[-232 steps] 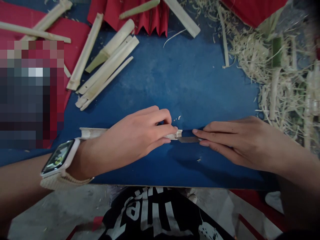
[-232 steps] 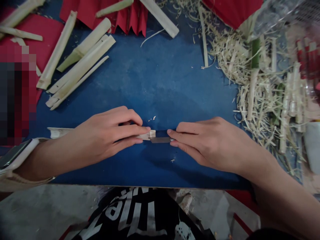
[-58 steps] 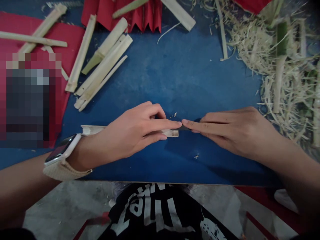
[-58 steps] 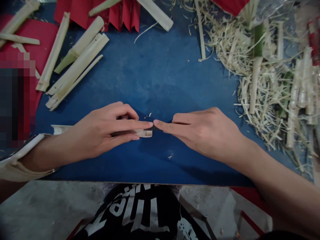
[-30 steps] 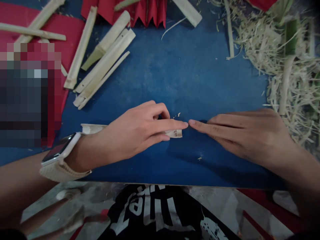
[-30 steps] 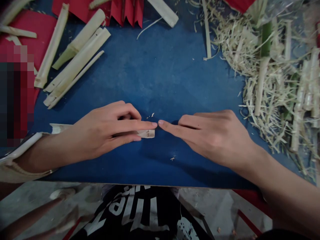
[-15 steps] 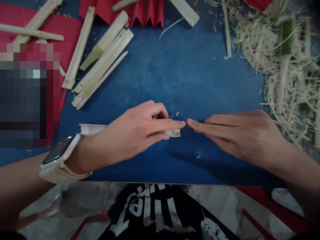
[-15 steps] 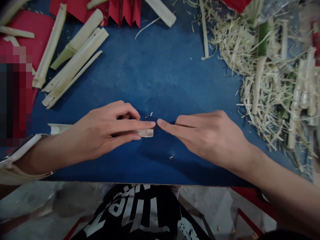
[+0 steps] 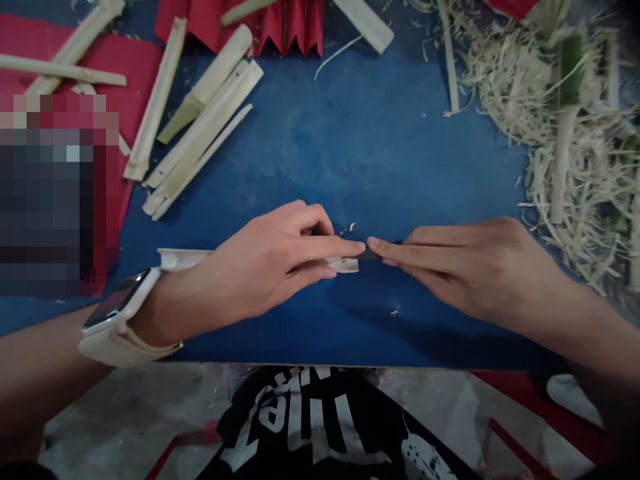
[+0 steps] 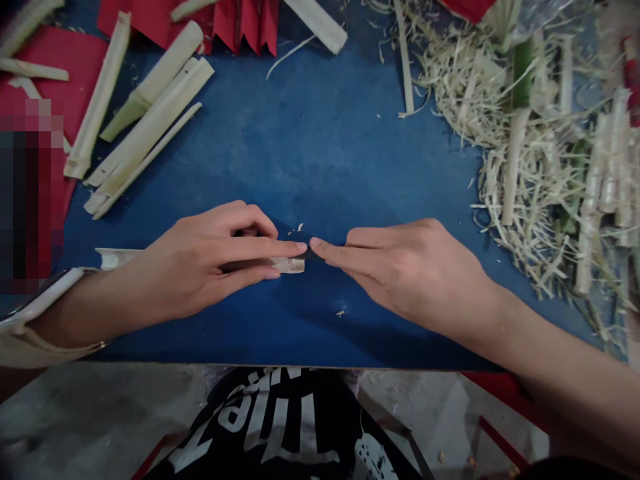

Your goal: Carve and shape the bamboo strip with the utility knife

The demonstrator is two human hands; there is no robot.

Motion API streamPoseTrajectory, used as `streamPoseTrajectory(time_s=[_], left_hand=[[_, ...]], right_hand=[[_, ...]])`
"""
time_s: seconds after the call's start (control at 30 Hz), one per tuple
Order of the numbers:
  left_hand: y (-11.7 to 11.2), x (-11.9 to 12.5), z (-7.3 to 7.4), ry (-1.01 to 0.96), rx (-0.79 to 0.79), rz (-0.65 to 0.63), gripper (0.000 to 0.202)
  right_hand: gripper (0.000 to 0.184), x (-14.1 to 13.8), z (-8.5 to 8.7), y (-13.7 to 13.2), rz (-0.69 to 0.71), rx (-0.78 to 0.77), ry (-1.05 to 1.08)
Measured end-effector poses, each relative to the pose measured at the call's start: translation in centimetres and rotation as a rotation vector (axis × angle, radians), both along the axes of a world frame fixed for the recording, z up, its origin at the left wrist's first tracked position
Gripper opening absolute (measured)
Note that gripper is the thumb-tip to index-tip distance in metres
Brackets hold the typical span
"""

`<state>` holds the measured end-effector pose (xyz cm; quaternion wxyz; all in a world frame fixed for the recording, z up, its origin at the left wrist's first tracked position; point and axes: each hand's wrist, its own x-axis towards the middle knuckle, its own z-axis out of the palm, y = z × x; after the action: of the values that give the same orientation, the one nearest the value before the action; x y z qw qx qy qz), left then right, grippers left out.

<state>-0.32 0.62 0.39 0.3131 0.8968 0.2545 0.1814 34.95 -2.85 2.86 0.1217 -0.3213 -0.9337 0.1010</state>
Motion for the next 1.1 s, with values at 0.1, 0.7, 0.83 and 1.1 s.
streamPoseTrajectory(time_s=[0.1, 0.7, 0.83, 1.1], left_hand=[[0.1, 0.1, 0.0, 0.019, 0.009, -0.011, 0.039], [0.1, 0.2, -0.1, 0.098, 0.154, -0.048, 0.043], [0.2, 0.1, -0.4, 0.069, 0.098, -0.032, 0.042], [0.3, 0.0, 0.1, 0.090, 0.030, -0.026, 0.042]], right_hand=[[0.036, -0.8, 0.1, 0.2, -0.024, -0.097, 0.107], [0.039, -1.0, 0.8, -0.3, -0.161, -0.357, 0.178], [0.036, -0.8, 1.2, -0.2, -0.139, -0.197, 0.147], [0.041, 0.4, 0.4, 0.1, -0.061, 0.091, 0.045]])
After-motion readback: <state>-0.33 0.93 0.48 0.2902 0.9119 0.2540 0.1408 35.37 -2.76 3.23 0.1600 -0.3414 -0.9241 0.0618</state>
